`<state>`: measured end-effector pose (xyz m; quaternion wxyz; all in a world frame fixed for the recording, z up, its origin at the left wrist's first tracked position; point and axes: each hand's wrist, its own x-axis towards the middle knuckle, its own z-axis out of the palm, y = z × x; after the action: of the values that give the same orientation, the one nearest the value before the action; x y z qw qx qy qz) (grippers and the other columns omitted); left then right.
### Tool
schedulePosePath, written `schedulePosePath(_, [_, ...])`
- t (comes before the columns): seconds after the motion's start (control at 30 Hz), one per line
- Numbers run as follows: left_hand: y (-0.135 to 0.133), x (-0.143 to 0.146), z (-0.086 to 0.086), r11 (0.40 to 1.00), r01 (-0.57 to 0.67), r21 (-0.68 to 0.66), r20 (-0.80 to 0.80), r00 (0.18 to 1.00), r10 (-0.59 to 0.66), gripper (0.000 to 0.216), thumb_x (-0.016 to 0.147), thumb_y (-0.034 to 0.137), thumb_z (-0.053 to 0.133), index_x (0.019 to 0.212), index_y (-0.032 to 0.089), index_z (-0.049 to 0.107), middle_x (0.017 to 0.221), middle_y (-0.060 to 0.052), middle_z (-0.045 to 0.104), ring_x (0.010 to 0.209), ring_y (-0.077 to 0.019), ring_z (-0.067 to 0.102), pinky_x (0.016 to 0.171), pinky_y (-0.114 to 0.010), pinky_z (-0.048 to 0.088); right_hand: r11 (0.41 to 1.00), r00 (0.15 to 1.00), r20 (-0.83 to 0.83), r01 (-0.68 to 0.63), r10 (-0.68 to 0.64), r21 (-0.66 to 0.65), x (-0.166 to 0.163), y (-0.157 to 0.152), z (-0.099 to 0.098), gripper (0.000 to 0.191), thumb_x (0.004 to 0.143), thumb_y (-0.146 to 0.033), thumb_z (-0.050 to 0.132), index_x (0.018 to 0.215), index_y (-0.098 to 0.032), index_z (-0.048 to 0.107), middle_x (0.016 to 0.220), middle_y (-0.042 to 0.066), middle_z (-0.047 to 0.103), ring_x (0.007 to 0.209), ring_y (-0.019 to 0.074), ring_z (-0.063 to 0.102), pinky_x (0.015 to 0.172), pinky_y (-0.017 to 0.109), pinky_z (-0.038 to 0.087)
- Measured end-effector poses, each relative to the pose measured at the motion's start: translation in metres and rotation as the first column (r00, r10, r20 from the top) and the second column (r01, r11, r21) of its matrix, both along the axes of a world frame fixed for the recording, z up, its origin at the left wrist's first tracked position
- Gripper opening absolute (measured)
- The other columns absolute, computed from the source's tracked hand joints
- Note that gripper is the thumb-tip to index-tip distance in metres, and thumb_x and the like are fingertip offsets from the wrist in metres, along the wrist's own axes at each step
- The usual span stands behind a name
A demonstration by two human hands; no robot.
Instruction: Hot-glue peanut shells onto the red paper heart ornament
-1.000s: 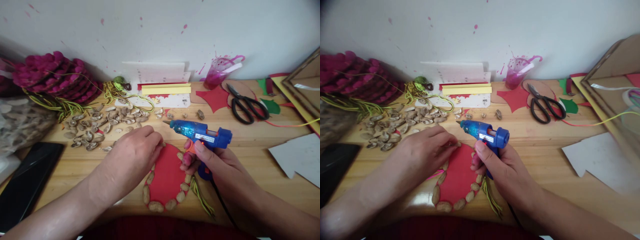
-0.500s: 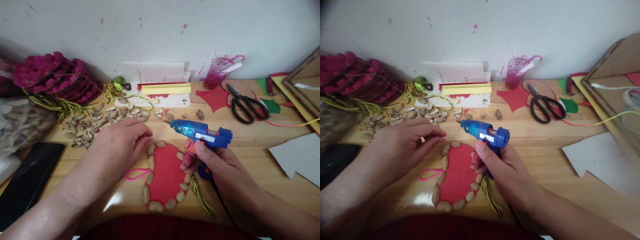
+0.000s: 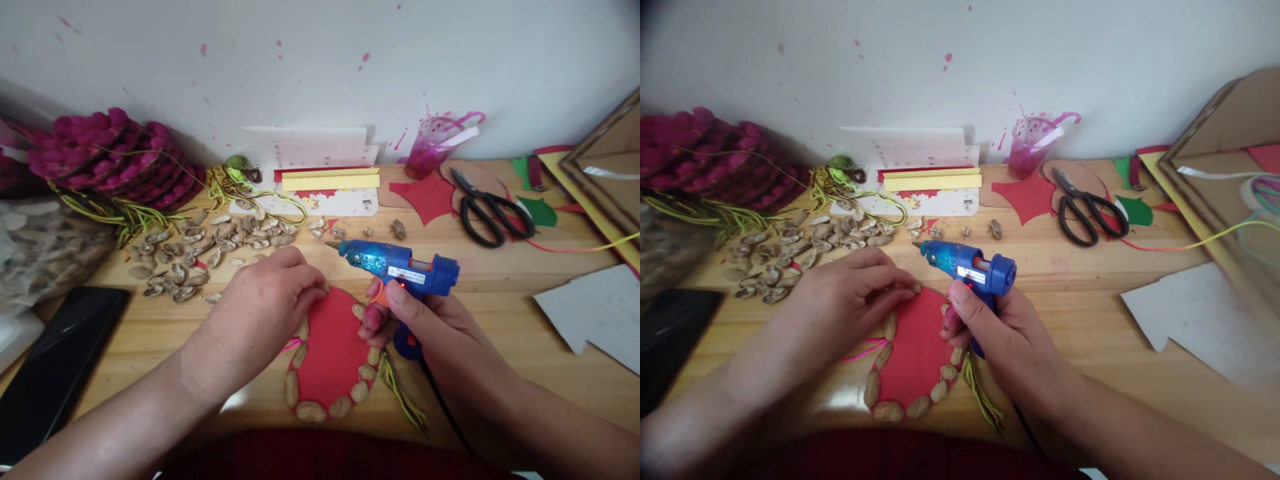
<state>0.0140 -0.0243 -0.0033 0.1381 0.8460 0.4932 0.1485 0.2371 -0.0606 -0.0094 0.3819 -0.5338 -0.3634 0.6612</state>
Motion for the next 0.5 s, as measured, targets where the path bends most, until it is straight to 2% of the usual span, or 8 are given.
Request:
schedulePosePath(0.3, [-0.002, 0.007, 0.003, 0.999, -0.039, -0.032, -0.068, 0.997, 0.036, 0.017, 0.094, 0.016, 0.067, 0.083, 0.022, 0.079, 0.084, -0.001, 0.067, 0.075, -0.0162, 0.067, 0.068, -0.029, 0.048, 1.000, 1.000, 0.014, 0.002, -0.002, 0.003, -0.002, -0.002, -0.001, 0.040, 0.087, -0.061, 0.074, 0.083, -0.022, 0.074, 0.075, 0.002, 0.074, 0.066, 0.0135, 0.069, 0.061, 0.022, 0.057])
schedulePosePath(0.5, [-0.004, 0.008, -0.003, 0.997, -0.041, -0.071, -0.058, 0.998, 0.037, 0.024, 0.097, 0.014, 0.058, 0.078, 0.019, 0.071, 0.084, -0.001, 0.064, 0.072, -0.0150, 0.063, 0.067, -0.029, 0.045, 1.000, 0.997, 0.079, 0.005, -0.006, 0.012, 0.002, -0.001, -0.010, 0.041, 0.083, -0.065, 0.074, 0.080, -0.024, 0.074, 0.075, 0.003, 0.076, 0.066, 0.0170, 0.071, 0.061, 0.024, 0.058])
